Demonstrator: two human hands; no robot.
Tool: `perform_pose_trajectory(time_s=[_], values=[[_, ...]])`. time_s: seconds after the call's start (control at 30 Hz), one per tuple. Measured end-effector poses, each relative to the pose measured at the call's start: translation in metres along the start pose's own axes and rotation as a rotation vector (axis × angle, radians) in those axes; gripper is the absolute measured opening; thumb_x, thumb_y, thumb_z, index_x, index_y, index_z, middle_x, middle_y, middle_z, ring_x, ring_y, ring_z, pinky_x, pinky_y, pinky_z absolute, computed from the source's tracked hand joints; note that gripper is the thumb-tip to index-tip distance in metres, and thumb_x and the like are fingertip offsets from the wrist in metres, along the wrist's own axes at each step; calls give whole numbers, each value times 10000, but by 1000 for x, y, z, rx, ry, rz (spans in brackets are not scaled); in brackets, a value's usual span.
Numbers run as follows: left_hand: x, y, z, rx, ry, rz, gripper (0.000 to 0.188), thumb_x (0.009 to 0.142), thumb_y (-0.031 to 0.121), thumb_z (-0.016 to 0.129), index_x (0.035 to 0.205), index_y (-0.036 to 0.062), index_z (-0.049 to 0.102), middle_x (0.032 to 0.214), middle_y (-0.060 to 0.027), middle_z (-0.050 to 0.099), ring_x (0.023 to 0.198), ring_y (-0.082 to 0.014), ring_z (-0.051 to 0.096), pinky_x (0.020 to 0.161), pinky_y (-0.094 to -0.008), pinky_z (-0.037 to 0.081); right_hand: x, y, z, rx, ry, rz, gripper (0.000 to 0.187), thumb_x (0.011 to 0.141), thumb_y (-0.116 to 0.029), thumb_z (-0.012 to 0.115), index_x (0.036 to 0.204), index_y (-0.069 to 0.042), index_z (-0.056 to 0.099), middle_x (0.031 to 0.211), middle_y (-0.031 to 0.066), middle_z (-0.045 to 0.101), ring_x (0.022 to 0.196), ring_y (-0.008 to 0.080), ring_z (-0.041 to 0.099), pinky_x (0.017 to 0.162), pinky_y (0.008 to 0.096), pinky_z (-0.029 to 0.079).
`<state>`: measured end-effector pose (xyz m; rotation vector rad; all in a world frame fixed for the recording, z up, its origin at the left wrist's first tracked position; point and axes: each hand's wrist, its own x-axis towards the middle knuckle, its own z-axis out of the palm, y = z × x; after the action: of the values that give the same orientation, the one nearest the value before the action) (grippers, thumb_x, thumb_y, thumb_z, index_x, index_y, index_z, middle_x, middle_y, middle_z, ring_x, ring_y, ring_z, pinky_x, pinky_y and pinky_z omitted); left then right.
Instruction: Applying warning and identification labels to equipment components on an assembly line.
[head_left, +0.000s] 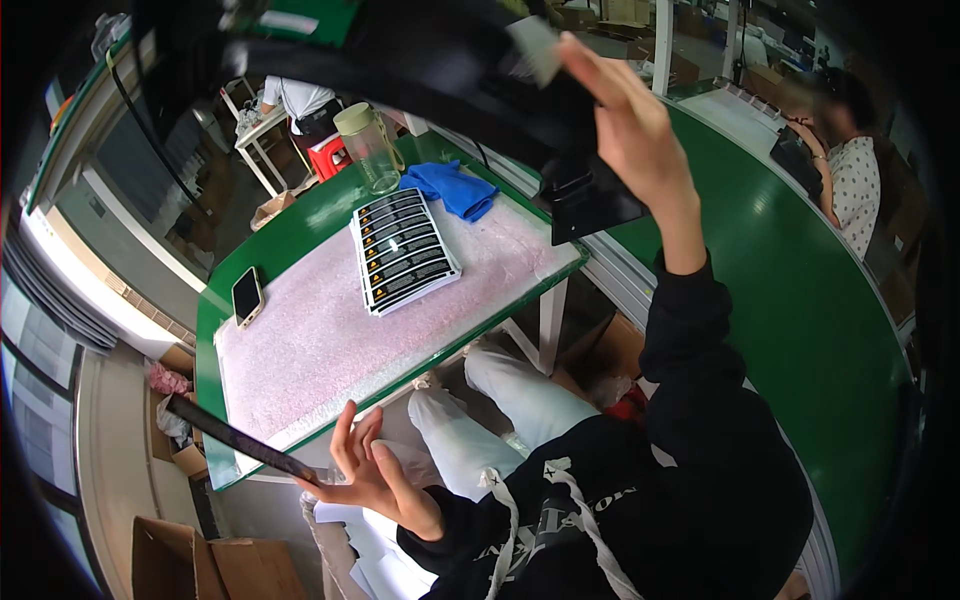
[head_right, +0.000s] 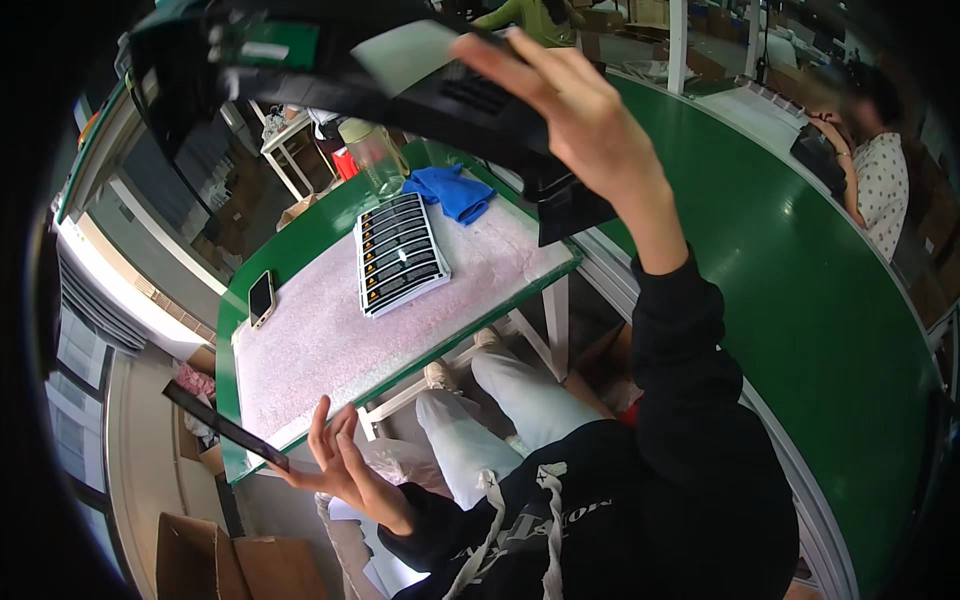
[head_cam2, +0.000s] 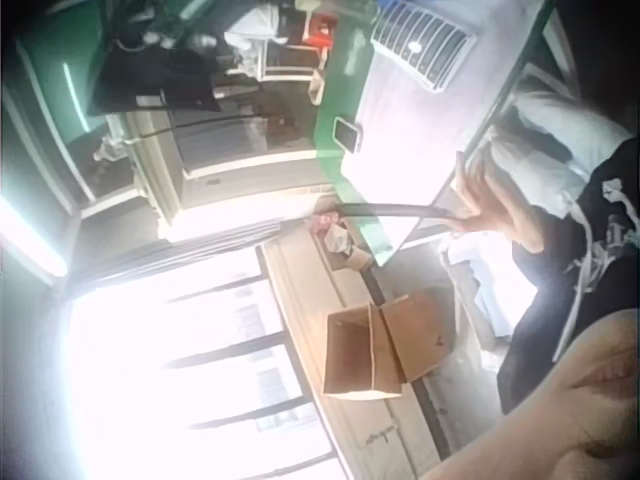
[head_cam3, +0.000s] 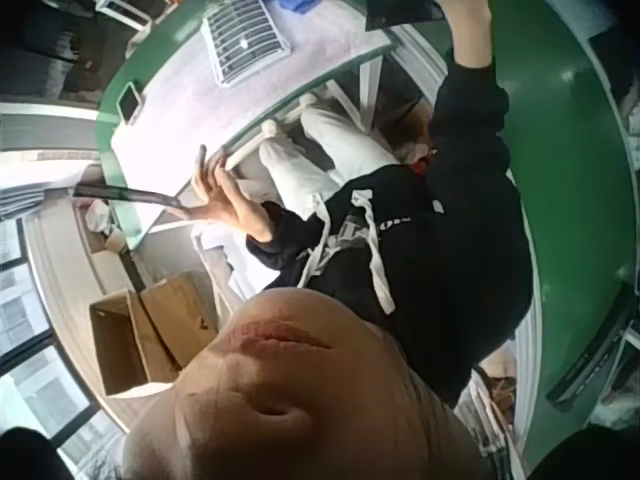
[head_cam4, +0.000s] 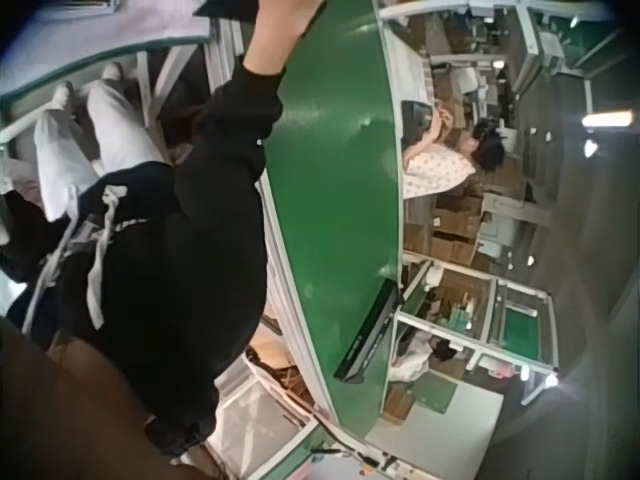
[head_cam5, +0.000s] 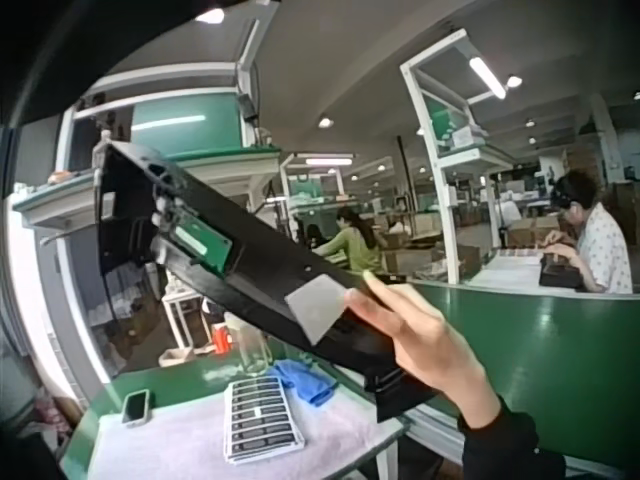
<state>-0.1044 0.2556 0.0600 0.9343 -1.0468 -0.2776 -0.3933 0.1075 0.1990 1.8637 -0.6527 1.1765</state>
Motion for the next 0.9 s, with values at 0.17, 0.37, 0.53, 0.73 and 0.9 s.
perform_pose_trajectory(time_s=[0.17, 0.37, 0.53, 0.73, 0.9], values=[[31, -2, 3, 15, 167, 215, 624, 939, 125, 400, 1420, 180, 7, 1140, -273, 509, 871, -269, 586, 795, -357, 504, 38, -67, 79, -92, -89, -280, 716, 766, -56, 562, 1346, -431, 371, 1125, 162, 570, 878, 217, 590, 718, 288, 505], [72, -36, 7, -72, 130, 52, 636, 946, 153, 391, 1419, 192, -33, 1152, -235, 507, 883, -250, 589, 778, -363, 506, 25, -106, 107, 18, -121, -412, 673, 780, -109, 579, 1314, -474, 392, 1164, 145, 554, 894, 233, 592, 750, 326, 488], [91, -34, 24, -79, 54, -20, 597, 960, 179, 407, 1424, 212, 33, 1210, -214, 454, 950, -258, 568, 803, -368, 507, 22, -117, 79, 441, -347, -314, 593, 717, -103, 670, 1207, -411, 545, 1201, 135, 535, 952, 270, 585, 848, 383, 436], [89, -28, 41, -138, -35, -72, 675, 937, 180, 480, 1430, 174, 18, 1347, -153, 343, 1066, -237, 537, 773, -309, 501, 32, -116, 62, 1286, -406, -22, 226, 706, -69, 700, 909, -170, 689, 1067, 100, 601, 1002, 259, 569, 874, 366, 400], [86, -29, 31, -257, -54, -199, 742, 882, 82, 494, 1429, 180, 2, 1381, -158, 289, 1015, -260, 567, 753, -335, 532, 39, -100, 66, 1251, -539, 475, 94, 756, -118, 705, 746, -40, 653, 816, 46, 640, 913, 197, 583, 826, 322, 407]])
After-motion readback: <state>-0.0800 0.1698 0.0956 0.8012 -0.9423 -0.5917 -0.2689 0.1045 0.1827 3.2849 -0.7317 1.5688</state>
